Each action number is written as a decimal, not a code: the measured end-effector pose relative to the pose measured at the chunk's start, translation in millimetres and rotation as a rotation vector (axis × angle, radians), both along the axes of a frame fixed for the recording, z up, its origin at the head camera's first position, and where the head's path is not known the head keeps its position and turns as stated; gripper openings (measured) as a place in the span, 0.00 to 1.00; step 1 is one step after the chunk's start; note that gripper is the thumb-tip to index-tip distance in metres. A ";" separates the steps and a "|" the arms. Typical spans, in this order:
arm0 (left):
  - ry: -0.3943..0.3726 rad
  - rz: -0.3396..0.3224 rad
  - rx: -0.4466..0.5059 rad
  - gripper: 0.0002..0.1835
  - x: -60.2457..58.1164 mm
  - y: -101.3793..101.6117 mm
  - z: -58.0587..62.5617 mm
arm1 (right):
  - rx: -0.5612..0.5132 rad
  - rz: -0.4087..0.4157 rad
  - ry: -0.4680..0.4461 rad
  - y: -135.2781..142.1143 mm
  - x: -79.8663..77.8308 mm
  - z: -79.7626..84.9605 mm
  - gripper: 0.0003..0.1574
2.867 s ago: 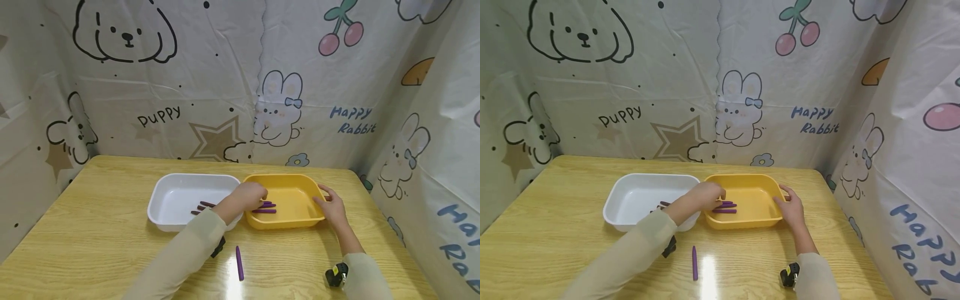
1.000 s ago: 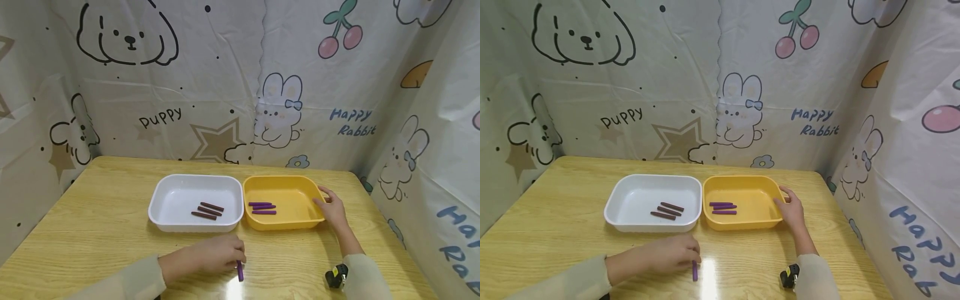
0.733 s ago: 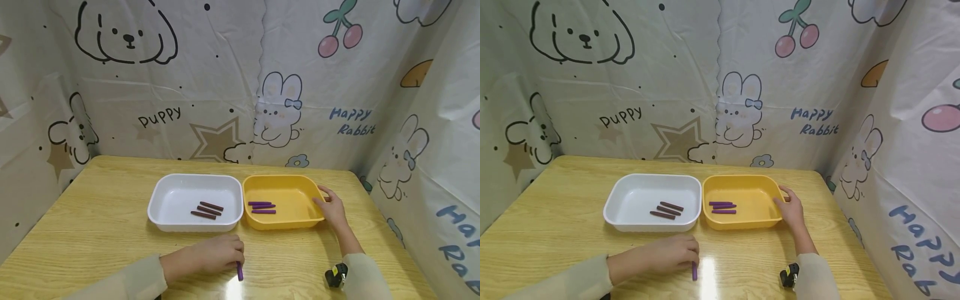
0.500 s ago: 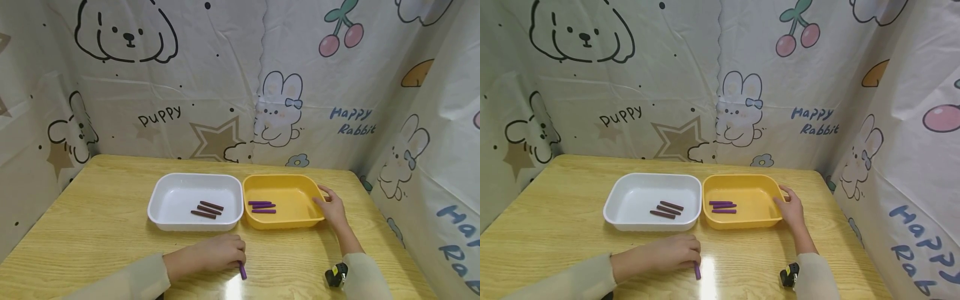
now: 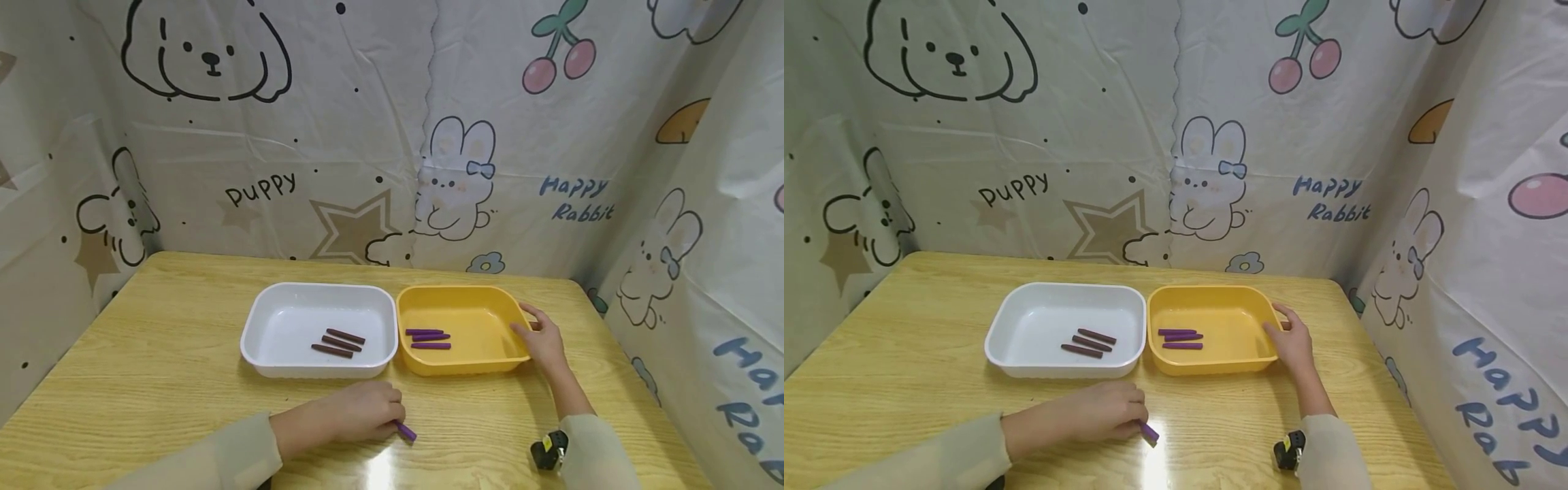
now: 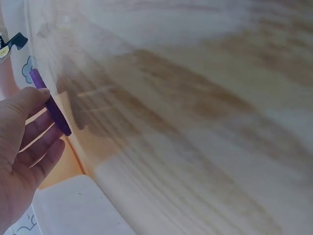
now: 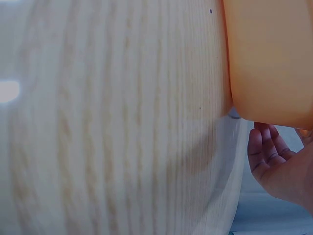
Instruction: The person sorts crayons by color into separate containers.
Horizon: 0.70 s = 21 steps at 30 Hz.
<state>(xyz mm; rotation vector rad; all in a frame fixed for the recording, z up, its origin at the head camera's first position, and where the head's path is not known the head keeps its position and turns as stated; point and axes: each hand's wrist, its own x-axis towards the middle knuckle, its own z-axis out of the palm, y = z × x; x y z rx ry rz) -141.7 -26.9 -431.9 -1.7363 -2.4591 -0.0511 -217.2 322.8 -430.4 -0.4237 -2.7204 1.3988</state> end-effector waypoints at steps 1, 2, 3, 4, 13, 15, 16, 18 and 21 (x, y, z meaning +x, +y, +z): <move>-0.010 0.004 0.003 0.03 -0.2 0.2 1.1 | 0.001 0.000 -0.002 0.0 0.2 0.3 0.36; -0.016 0.007 0.003 0.03 -0.3 0.3 2.3 | 0.003 0.000 -0.001 0.0 0.3 0.5 0.36; -0.021 0.009 0.006 0.03 -0.6 0.4 3.2 | 0.004 0.001 0.001 -0.1 0.5 0.7 0.36; -0.028 0.015 0.007 0.03 -0.7 0.6 4.6 | 0.006 0.001 0.003 0.0 0.5 0.6 0.36; -0.134 0.104 0.083 0.03 -2.5 1.9 20.6 | 0.001 0.000 -0.001 -1.3 1.8 1.2 0.36; -0.185 0.127 0.095 0.03 -3.4 2.6 25.4 | -0.002 -0.002 -0.003 -1.8 2.1 1.6 0.36; -0.209 0.140 0.099 0.03 -4.0 3.2 27.9 | -0.002 -0.003 -0.004 -1.8 2.1 1.6 0.36; -0.240 0.163 0.107 0.03 -4.8 4.8 33.0 | -0.001 -0.004 -0.005 -1.9 2.1 1.5 0.36; -0.250 0.188 0.124 0.04 -6.4 8.3 41.2 | 0.009 0.002 0.005 -0.9 1.7 0.9 0.36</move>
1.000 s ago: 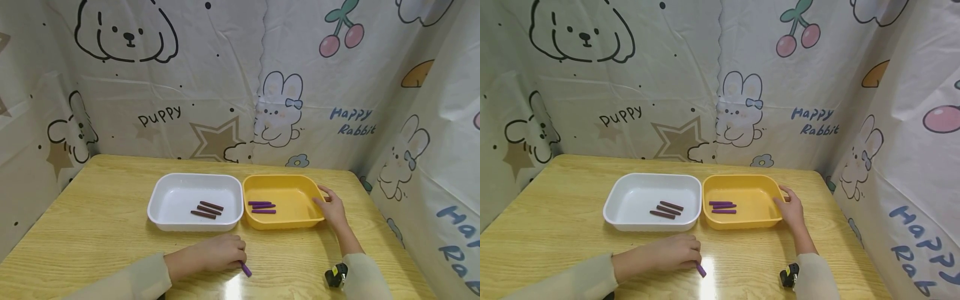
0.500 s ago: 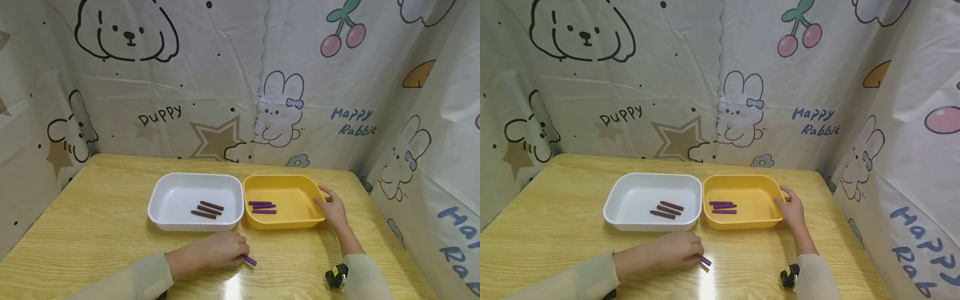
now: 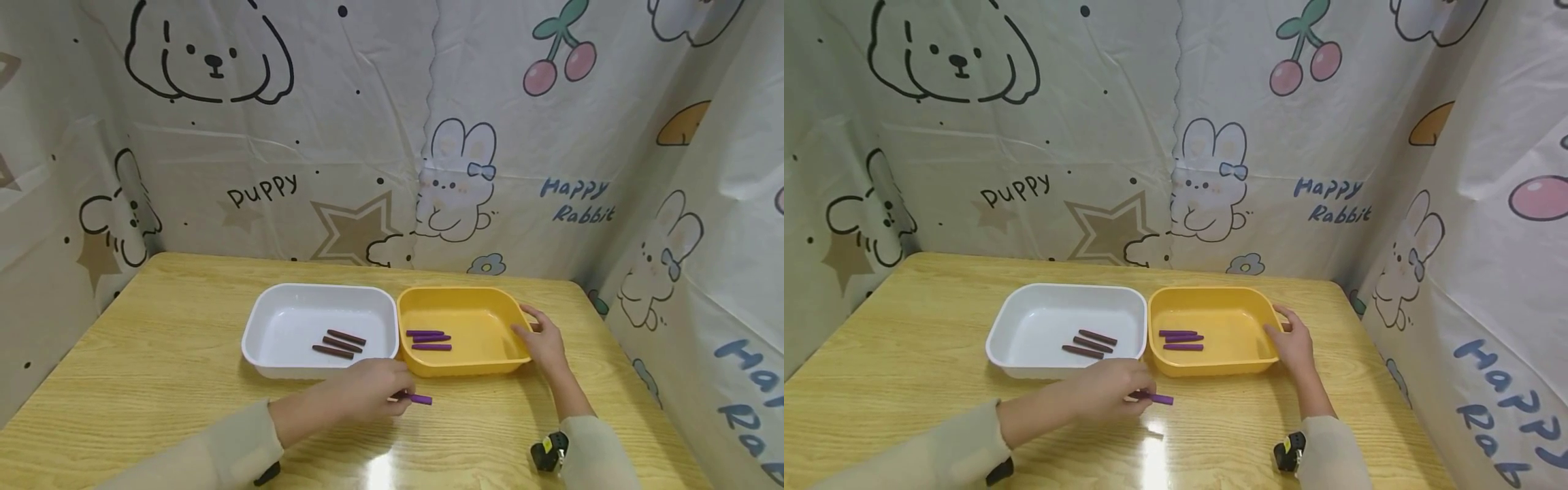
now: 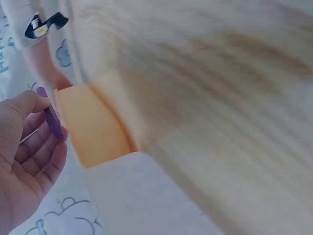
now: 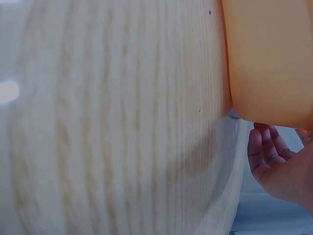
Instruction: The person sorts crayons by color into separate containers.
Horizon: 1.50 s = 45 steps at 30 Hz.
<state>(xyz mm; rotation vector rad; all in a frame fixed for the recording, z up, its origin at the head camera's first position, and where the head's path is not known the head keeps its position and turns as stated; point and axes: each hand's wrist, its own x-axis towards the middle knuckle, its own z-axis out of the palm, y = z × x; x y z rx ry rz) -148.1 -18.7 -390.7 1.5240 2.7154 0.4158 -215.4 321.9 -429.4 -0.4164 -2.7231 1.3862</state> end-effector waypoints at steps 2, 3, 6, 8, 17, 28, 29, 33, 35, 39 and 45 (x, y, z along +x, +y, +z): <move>0.022 0.015 0.004 0.04 -1.5 2.9 6.0 | 0.007 0.006 0.006 0.7 -0.2 -0.6 0.36; 0.034 0.023 0.007 0.04 -2.3 4.5 9.5 | 0.009 0.008 0.009 1.1 -0.2 -0.9 0.36; 0.046 0.056 0.019 0.04 -6.0 10.5 18.5 | 0.011 0.010 0.011 1.8 0.1 -1.2 0.36; 0.043 0.082 0.032 0.04 -8.7 15.3 23.7 | 0.011 0.012 0.010 1.9 0.6 -1.1 0.36; 0.040 0.190 0.053 0.05 -23.2 42.8 36.0 | 0.011 0.013 0.008 0.6 0.3 0.3 0.36; -0.061 0.268 0.075 0.05 -44.6 69.1 31.7 | 0.020 0.010 0.004 2.3 -0.9 -1.3 0.35; -0.068 0.275 0.071 0.05 -45.9 70.9 31.0 | 0.020 0.010 0.004 2.2 -0.7 -1.3 0.35; -0.095 0.304 0.067 0.06 -51.3 77.2 28.4 | 0.018 0.013 0.004 1.4 0.1 -0.6 0.36; -0.102 0.319 0.061 0.06 -54.1 80.2 27.4 | 0.014 0.013 0.004 1.0 0.6 -0.3 0.36; -0.105 0.344 0.048 0.06 -60.2 86.8 22.7 | 0.011 0.015 0.000 0.6 1.5 0.3 0.36; -0.143 0.358 0.066 0.06 -67.9 95.2 12.5 | 0.010 0.023 0.000 0.5 1.2 0.4 0.36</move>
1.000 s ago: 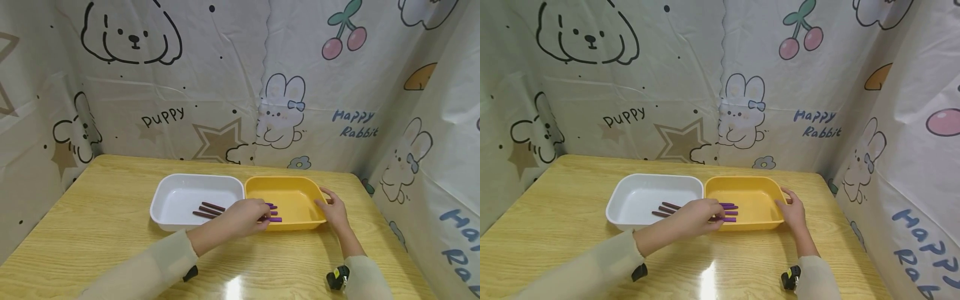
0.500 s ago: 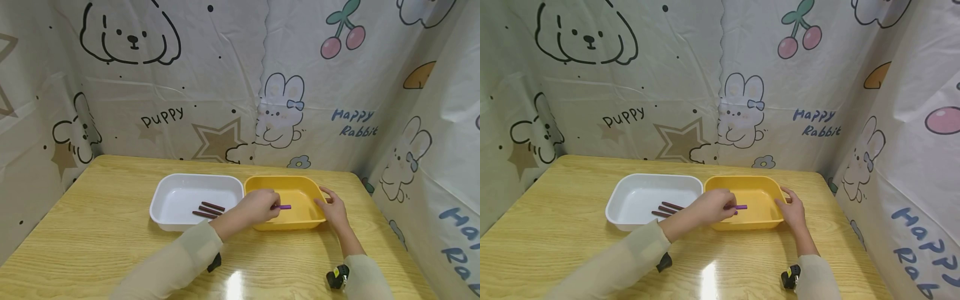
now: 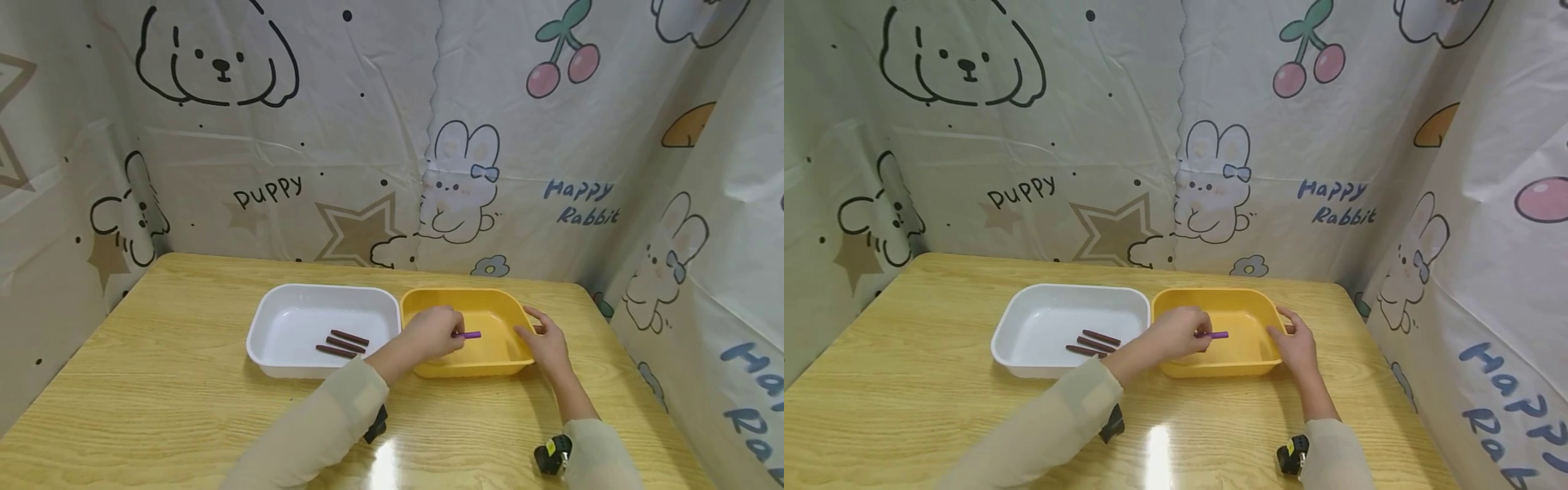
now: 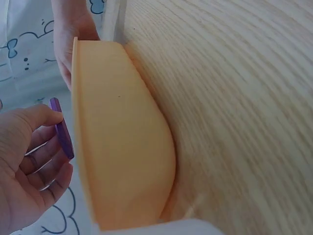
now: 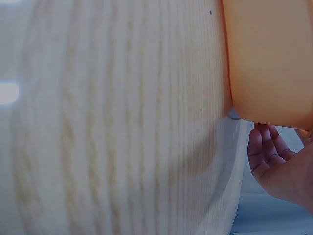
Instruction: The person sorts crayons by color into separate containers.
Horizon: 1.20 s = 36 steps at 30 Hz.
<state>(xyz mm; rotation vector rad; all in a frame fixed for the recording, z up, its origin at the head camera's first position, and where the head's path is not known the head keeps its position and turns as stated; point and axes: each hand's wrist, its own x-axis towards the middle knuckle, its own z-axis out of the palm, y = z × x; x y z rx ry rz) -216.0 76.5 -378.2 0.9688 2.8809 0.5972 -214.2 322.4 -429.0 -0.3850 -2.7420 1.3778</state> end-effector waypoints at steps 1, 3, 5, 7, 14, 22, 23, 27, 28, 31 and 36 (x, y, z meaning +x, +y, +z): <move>-0.008 0.002 0.003 0.06 -1.1 1.2 -2.0 | -0.002 0.000 0.001 0.0 -0.1 -0.2 0.36; -0.031 0.008 0.011 0.06 -3.3 3.4 -5.7 | -0.006 -0.002 0.003 -0.1 0.0 -0.3 0.36; -0.045 0.020 0.007 0.06 -4.7 4.7 -8.4 | -0.008 -0.003 0.006 0.0 -0.1 -0.5 0.36; -0.053 0.034 0.005 0.06 -5.8 5.5 -10.4 | -0.009 -0.002 0.010 0.1 0.0 -0.5 0.36; -0.059 0.055 0.015 0.06 -10.3 10.6 -17.2 | -0.003 -0.006 0.010 0.7 0.5 -0.6 0.36; -0.122 0.073 0.027 0.08 -13.4 20.6 -24.2 | -0.012 -0.008 0.000 0.0 -0.3 -0.7 0.36; -0.129 0.078 0.025 0.08 -13.7 21.5 -25.5 | -0.014 -0.008 -0.001 -0.1 -0.4 -0.8 0.36; -0.147 0.100 0.009 0.08 -15.2 23.2 -31.0 | -0.011 -0.013 -0.006 -0.5 -0.2 -1.2 0.36; -0.158 0.104 0.013 0.08 -15.6 23.3 -32.0 | -0.012 -0.015 -0.007 -0.6 -0.1 -1.3 0.36; -0.194 0.111 0.028 0.08 -16.5 23.1 -34.8 | -0.011 -0.021 -0.008 -0.5 -0.1 -1.4 0.36; -0.242 0.127 0.028 0.06 -16.9 22.9 -37.1 | -0.014 -0.024 -0.003 0.3 -0.4 -1.1 0.36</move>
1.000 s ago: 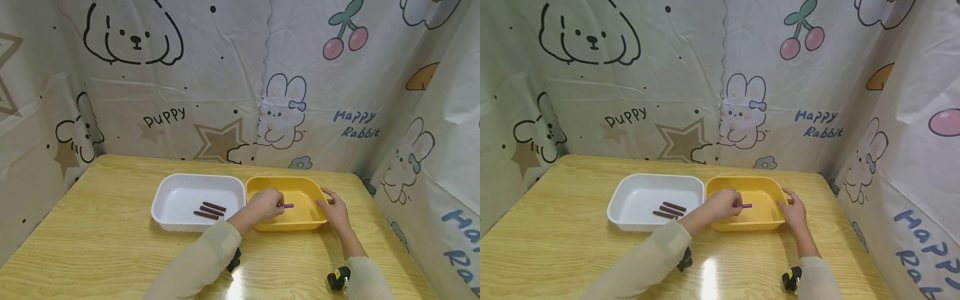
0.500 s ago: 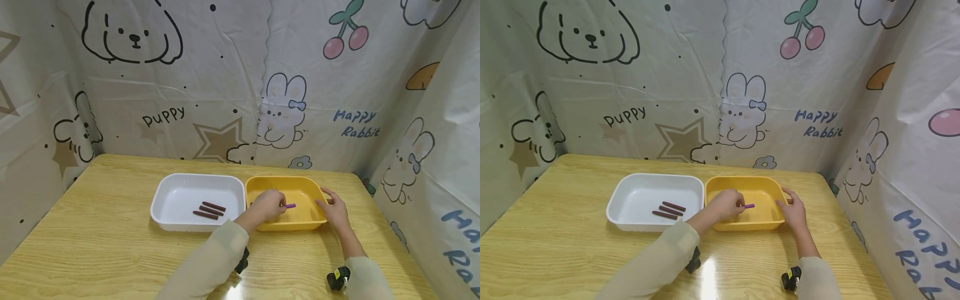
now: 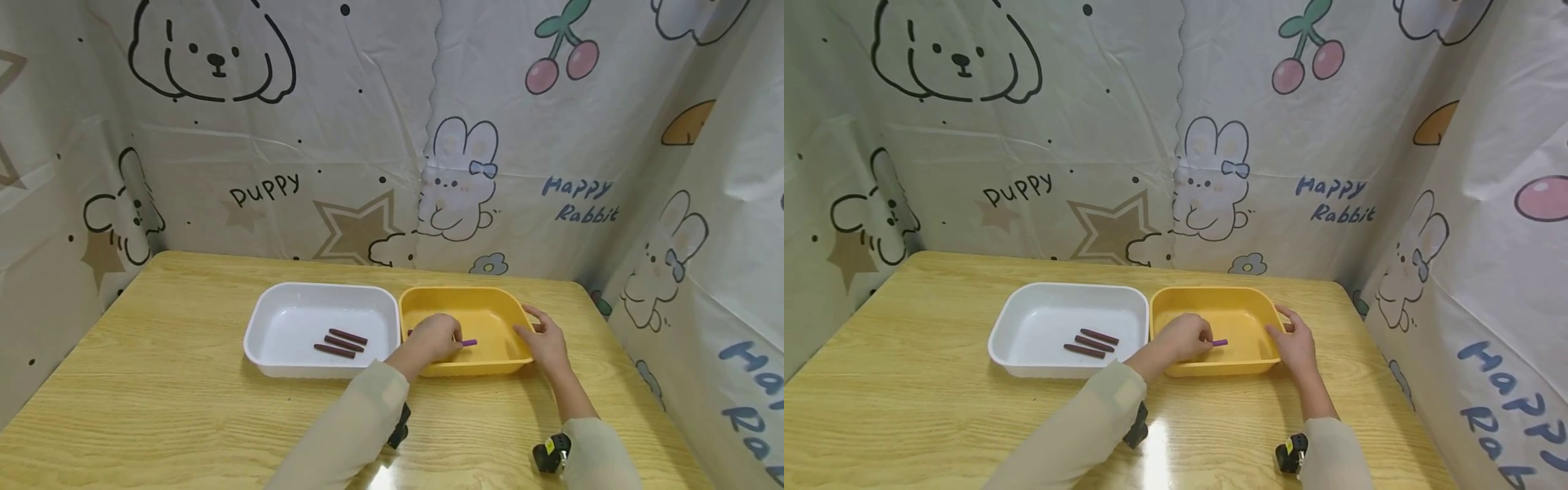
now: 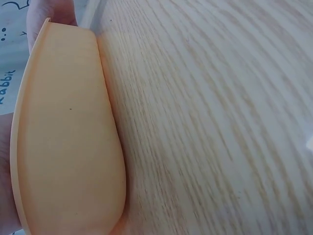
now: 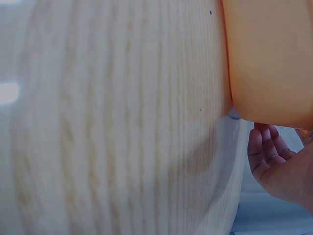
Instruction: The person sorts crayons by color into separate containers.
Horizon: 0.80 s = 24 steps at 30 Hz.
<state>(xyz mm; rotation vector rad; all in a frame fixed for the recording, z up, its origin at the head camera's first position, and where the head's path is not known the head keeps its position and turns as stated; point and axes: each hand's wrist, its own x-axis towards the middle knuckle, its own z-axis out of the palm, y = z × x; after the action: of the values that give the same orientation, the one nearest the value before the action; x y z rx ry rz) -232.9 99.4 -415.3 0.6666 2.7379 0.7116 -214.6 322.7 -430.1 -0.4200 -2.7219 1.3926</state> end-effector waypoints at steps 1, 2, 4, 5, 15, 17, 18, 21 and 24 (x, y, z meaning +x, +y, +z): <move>-0.006 0.003 -0.007 0.06 0.2 -0.1 -0.1 | 0.000 0.000 0.002 0.1 0.0 0.1 0.36; -0.006 0.003 -0.021 0.06 0.5 -0.2 -0.1 | -0.001 0.001 0.003 0.0 0.0 0.3 0.36; 0.002 -0.001 -0.063 0.06 1.1 -0.4 -0.1 | -0.001 0.001 0.007 -0.1 0.2 0.5 0.36; 0.008 -0.002 -0.084 0.07 1.4 -0.3 -0.3 | -0.001 0.002 0.008 -0.1 0.2 0.5 0.36; 0.061 -0.008 -0.194 0.03 2.4 -0.5 -1.9 | -0.001 0.000 0.014 -0.5 1.4 0.2 0.36; 0.062 -0.009 -0.197 0.02 2.5 -0.8 -2.5 | -0.001 0.001 0.014 -0.7 1.9 0.2 0.36; 0.059 -0.008 -0.194 0.03 2.5 -0.8 -2.9 | 0.000 0.002 0.014 -0.8 2.1 0.2 0.36; 0.055 -0.007 -0.188 0.04 3.0 -1.3 -2.5 | -0.001 0.006 0.011 -1.1 3.0 0.2 0.36; 0.068 -0.014 -0.184 0.03 3.1 -2.7 2.2 | 0.000 0.006 0.014 -1.1 4.0 0.5 0.36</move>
<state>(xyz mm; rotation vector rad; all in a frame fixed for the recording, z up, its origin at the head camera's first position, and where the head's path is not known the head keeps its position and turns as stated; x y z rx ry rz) -229.8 96.7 -413.1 0.6787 2.8123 0.4346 -210.6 321.6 -429.6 -0.4009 -2.7150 1.3910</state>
